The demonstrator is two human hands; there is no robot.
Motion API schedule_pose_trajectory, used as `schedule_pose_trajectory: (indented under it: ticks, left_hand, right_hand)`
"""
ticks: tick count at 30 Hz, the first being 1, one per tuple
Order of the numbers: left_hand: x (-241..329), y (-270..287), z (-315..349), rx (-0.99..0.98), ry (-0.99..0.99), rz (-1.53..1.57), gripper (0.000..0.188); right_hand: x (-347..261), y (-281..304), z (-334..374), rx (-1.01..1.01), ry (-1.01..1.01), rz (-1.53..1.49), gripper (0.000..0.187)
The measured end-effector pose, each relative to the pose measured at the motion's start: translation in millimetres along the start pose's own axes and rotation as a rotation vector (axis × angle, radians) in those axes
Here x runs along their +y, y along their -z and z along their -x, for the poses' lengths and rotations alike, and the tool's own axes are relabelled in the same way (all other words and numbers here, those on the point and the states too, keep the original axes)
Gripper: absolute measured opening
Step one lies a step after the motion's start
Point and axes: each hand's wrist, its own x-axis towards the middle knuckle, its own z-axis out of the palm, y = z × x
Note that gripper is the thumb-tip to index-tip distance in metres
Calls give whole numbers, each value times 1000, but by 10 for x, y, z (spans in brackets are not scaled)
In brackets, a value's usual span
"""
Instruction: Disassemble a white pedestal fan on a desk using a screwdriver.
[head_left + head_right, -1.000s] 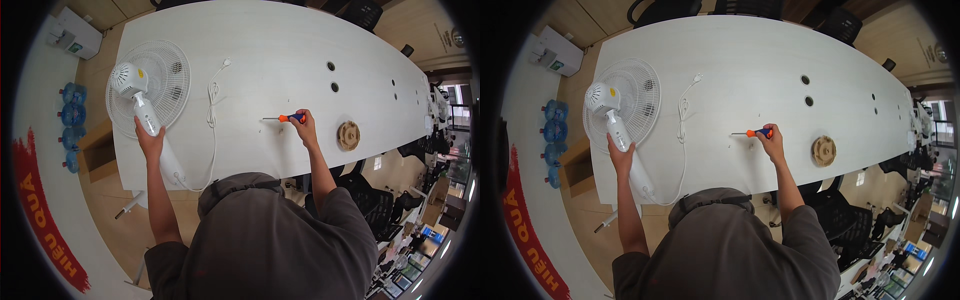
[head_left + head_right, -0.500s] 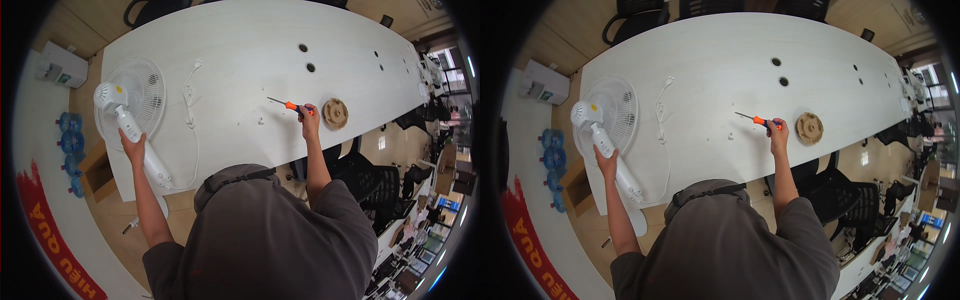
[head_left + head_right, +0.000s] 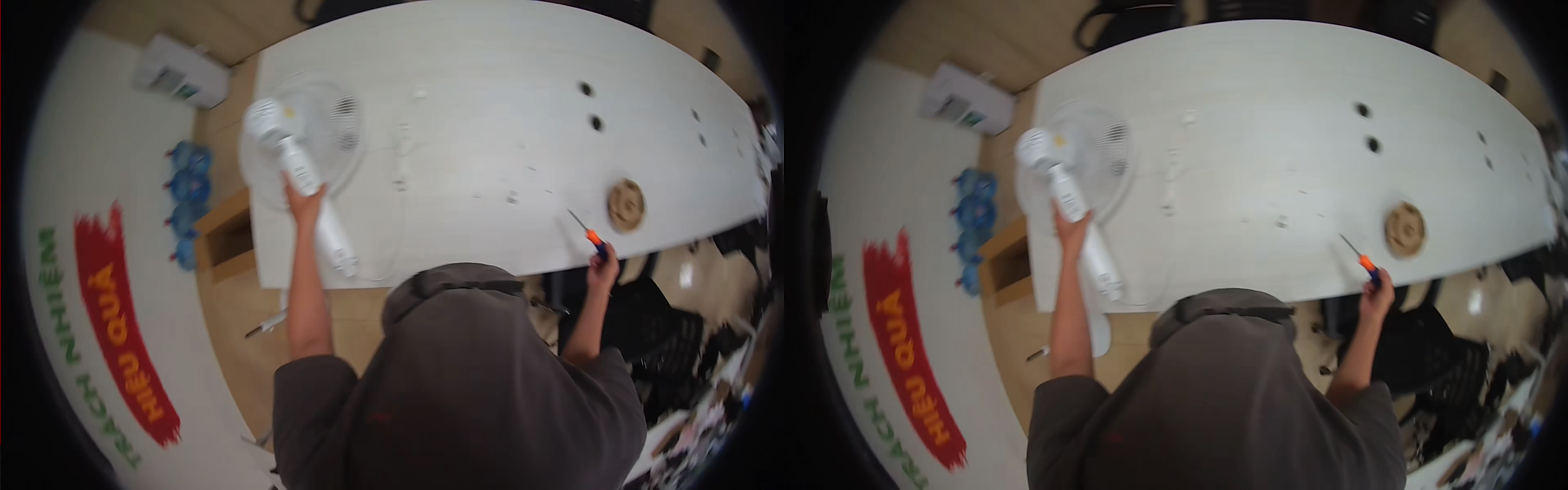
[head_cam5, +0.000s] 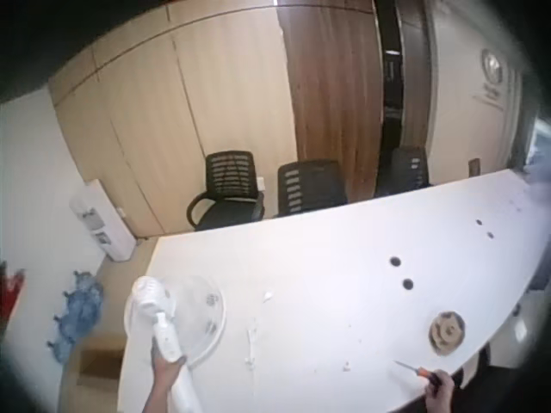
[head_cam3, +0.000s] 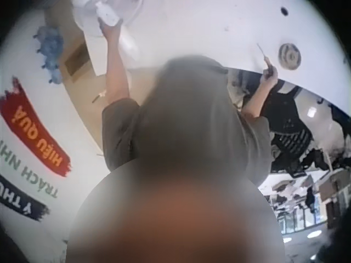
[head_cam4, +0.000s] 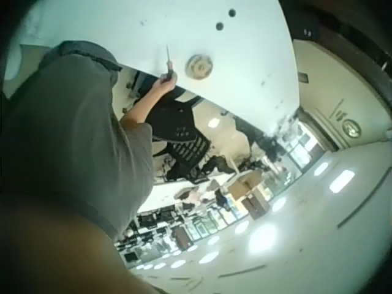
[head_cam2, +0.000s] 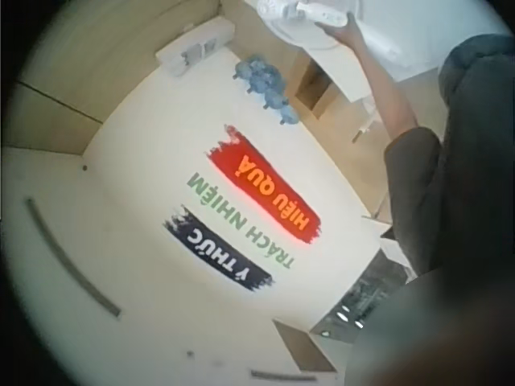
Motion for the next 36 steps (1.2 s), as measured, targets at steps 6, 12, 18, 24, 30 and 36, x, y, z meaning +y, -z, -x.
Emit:
schedule_pose_trajectory:
  ticks: [6, 12, 18, 24, 30, 36]
  left_hand:
    - [75, 171, 129, -8, 144, 178, 117]
    - [188, 303, 38, -59, 384, 442, 93]
    - [217, 365, -14, -214, 462, 631, 59]
    - [4, 460, -21, -345, 475, 847, 52]
    - [-39, 542, -10, -413, 473, 865, 55]
    - [-50, 600, -4, -442, 442, 837, 56]
  right_hand:
    - [468, -859, 376, -235, -76, 115, 16]
    - [716, -2035, 912, -534, -175, 239, 15]
    - [939, -2832, 1290, -728, -239, 327, 13]
    - [1196, -3306, 1517, -781, -330, 326, 13]
    - [1396, -3730, 1654, -855, -339, 422, 15]
    - [1514, -4009, 1806, -905, -337, 457, 17]
